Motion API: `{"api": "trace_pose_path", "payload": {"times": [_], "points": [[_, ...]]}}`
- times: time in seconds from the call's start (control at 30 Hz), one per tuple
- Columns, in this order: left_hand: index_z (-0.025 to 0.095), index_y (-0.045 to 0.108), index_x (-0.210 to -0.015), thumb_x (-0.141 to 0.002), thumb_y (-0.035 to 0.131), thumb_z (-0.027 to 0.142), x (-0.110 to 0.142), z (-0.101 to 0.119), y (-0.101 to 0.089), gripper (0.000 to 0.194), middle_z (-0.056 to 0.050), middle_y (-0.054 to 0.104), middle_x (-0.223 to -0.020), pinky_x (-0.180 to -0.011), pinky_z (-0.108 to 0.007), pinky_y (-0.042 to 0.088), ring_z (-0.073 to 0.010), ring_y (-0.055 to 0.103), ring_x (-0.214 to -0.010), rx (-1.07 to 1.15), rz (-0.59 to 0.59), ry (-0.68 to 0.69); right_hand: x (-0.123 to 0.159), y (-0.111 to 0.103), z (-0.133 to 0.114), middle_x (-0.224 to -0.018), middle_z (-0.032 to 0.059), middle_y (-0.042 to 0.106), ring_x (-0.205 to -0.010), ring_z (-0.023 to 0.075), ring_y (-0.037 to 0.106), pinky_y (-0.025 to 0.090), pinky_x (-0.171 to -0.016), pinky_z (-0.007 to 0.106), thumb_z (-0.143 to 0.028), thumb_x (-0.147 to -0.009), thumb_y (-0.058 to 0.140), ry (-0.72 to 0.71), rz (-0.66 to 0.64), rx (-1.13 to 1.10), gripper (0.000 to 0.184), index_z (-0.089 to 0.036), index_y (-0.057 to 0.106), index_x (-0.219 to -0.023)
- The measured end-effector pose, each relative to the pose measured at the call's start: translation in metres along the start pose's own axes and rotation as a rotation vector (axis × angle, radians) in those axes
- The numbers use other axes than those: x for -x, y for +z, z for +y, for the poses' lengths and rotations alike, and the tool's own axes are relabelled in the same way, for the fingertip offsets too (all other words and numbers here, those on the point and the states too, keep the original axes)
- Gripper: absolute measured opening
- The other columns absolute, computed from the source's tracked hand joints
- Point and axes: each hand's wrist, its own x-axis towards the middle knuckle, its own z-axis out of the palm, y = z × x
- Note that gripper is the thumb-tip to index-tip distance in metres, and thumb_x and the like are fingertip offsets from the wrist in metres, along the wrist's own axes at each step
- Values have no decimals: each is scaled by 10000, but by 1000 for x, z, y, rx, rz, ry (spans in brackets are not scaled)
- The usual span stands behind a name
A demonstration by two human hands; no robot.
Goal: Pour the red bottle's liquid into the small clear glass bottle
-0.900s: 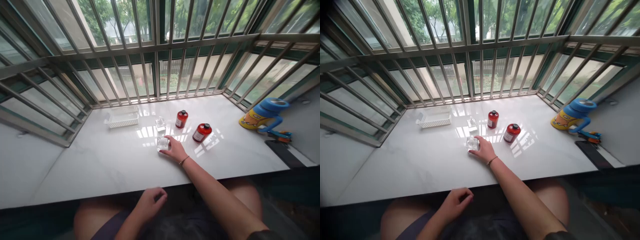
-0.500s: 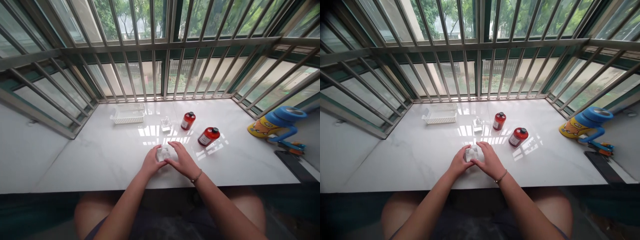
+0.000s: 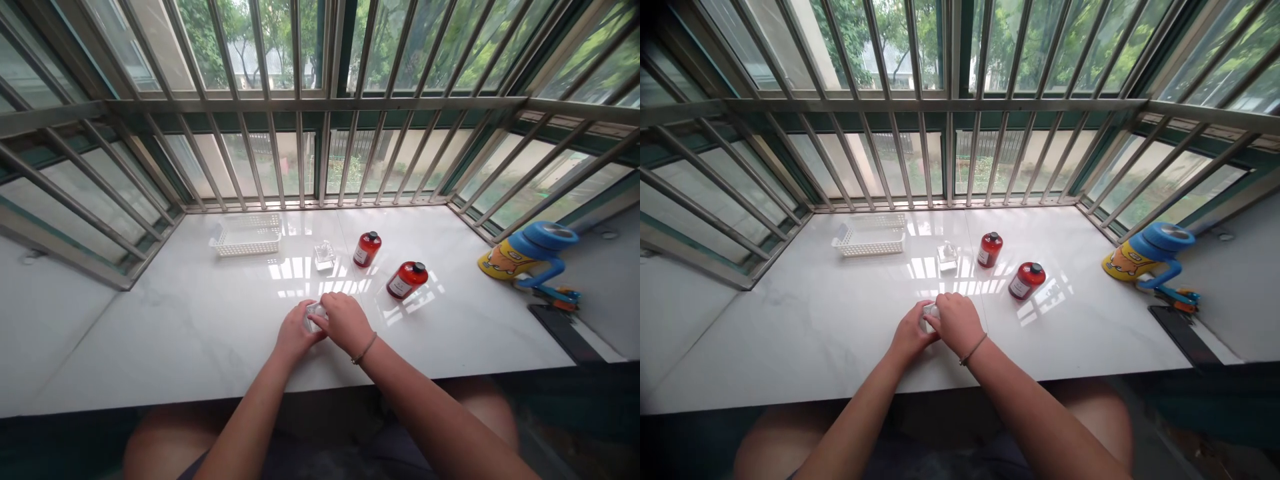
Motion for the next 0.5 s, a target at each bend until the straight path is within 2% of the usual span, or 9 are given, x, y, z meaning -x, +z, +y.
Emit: {"api": "trace_pose_path", "payload": {"times": [0.13,0.2,0.27,0.33,0.4,0.43,0.5], "points": [[279,592,-1292,-716,874,372,-1,1,-1,648,-51,723,-1265,-1003,-438,547,-298,699,-1133,-5,-12,-53,3,-18,11,-999,83,740,-941,289,669,498,-798,408,-584,-981,662,-75,-1,-47,376,-224,699,-1086],[286,594,-1298,-712,894,444,-1,1,-2,677,-51,720,-1280,-1017,-442,541,-305,692,-1159,-6,-12,-58,6,-34,29,-1066,95,746,-1007,297,665,512,-858,423,-599,-994,631,-101,66,-79,427,-229,697,-1196],[296,600,-1303,-705,905,485,-1,1,-3,698,-49,713,-1310,-1048,-448,528,-312,678,-1203,-3,-14,-55,8,-53,56,-1118,113,742,-1065,307,650,507,-922,445,-555,-1037,571,-68,165,-42,402,-219,699,-1215],[302,606,-1309,-703,907,489,0,2,-4,702,-48,714,-1318,-1061,-455,522,-318,675,-1213,-2,-15,-62,10,-72,91,-1176,145,725,-1108,328,629,493,-949,470,-475,-1061,535,38,272,87,350,-197,709,-1181],[302,608,-1312,-703,906,489,0,2,-4,703,-49,723,-1301,-1048,-456,529,-321,684,-1194,-6,-19,-73,11,-88,129,-1278,191,683,-1148,377,602,497,-890,482,-430,-1031,571,214,348,255,345,-182,696,-1235],[302,608,-1311,-702,906,490,0,3,-4,704,-50,727,-1291,-1038,-454,534,-322,688,-1185,-9,-21,-77,12,-94,146,-1267,207,680,-1133,393,602,495,-842,475,-441,-1018,583,309,343,320,372,-176,686,-1257],[302,608,-1306,-702,905,493,0,4,-5,699,-47,728,-1283,-1024,-447,541,-320,692,-1176,-18,-24,-84,14,-104,175,-1147,202,708,-1040,376,631,475,-745,432,-476,-1015,568,432,244,355,387,-173,682,-1229]]}}
